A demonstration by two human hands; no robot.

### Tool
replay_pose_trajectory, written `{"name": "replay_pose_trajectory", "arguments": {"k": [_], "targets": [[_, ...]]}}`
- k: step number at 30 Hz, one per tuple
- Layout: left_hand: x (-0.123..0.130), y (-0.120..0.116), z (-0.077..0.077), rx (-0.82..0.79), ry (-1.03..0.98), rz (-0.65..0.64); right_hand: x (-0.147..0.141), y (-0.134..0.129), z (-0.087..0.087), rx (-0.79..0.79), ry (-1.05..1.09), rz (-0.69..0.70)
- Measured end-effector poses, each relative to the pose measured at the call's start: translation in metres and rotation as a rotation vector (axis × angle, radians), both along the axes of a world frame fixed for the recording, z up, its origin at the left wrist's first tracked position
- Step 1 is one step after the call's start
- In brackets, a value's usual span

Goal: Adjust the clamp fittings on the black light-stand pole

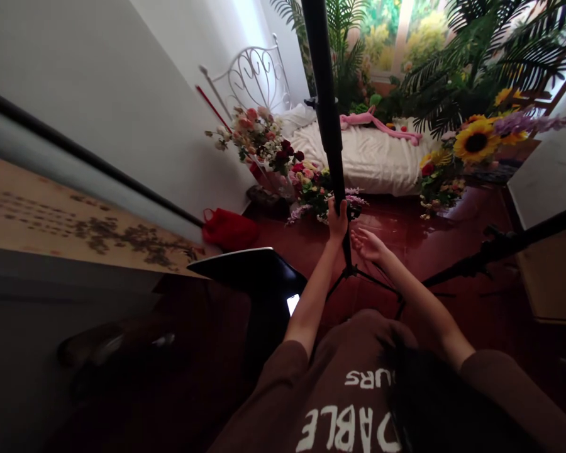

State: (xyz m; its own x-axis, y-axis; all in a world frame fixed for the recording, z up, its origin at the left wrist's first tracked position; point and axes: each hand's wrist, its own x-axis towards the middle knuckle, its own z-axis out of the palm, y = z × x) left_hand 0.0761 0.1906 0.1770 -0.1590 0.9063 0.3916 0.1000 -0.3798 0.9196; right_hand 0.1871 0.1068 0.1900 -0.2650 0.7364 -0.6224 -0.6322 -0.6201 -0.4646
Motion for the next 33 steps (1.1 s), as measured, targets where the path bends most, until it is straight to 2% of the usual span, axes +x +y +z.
{"name": "replay_pose_trajectory", "arguments": {"k": [3, 5, 7, 10, 13, 16, 19, 21, 24, 27, 31, 33], "targets": [[0.002, 0.009, 0.003, 0.024, 0.002, 0.036, 0.004, 0.013, 0.026, 0.142, 0.116, 0.068], [0.002, 0.012, 0.003, 0.027, 0.010, 0.067, 0.007, 0.019, 0.034, 0.219, 0.145, 0.090], [0.001, 0.013, 0.002, 0.023, 0.016, 0.086, 0.008, 0.023, 0.036, 0.271, 0.216, 0.102], [0.002, 0.013, -0.001, 0.022, 0.011, 0.084, 0.009, 0.026, 0.032, 0.297, 0.452, 0.100], [0.003, 0.013, -0.001, 0.037, 0.008, 0.078, 0.010, 0.025, 0.033, 0.206, 0.849, 0.128], [0.004, 0.013, -0.001, 0.044, 0.016, 0.093, 0.010, 0.021, 0.039, -0.027, 1.227, 0.135], [0.004, 0.013, -0.001, 0.046, 0.037, 0.099, 0.008, 0.020, 0.048, -0.189, 1.341, 0.050], [0.004, 0.013, -0.001, 0.050, 0.038, 0.099, 0.007, 0.023, 0.054, -0.179, 1.202, -0.024], [0.005, 0.013, 0.000, 0.060, 0.025, 0.092, 0.003, 0.030, 0.060, -0.018, 0.659, -0.043], [0.005, 0.012, 0.002, 0.072, 0.024, 0.094, -0.001, 0.034, 0.061, 0.256, -0.032, 0.009], [0.004, 0.011, 0.005, 0.093, 0.057, 0.115, 0.005, 0.031, 0.054, 0.734, -0.946, -0.009], [0.003, 0.011, 0.006, 0.110, 0.072, 0.109, 0.013, 0.029, 0.056, 0.942, -1.333, 0.071]]}}
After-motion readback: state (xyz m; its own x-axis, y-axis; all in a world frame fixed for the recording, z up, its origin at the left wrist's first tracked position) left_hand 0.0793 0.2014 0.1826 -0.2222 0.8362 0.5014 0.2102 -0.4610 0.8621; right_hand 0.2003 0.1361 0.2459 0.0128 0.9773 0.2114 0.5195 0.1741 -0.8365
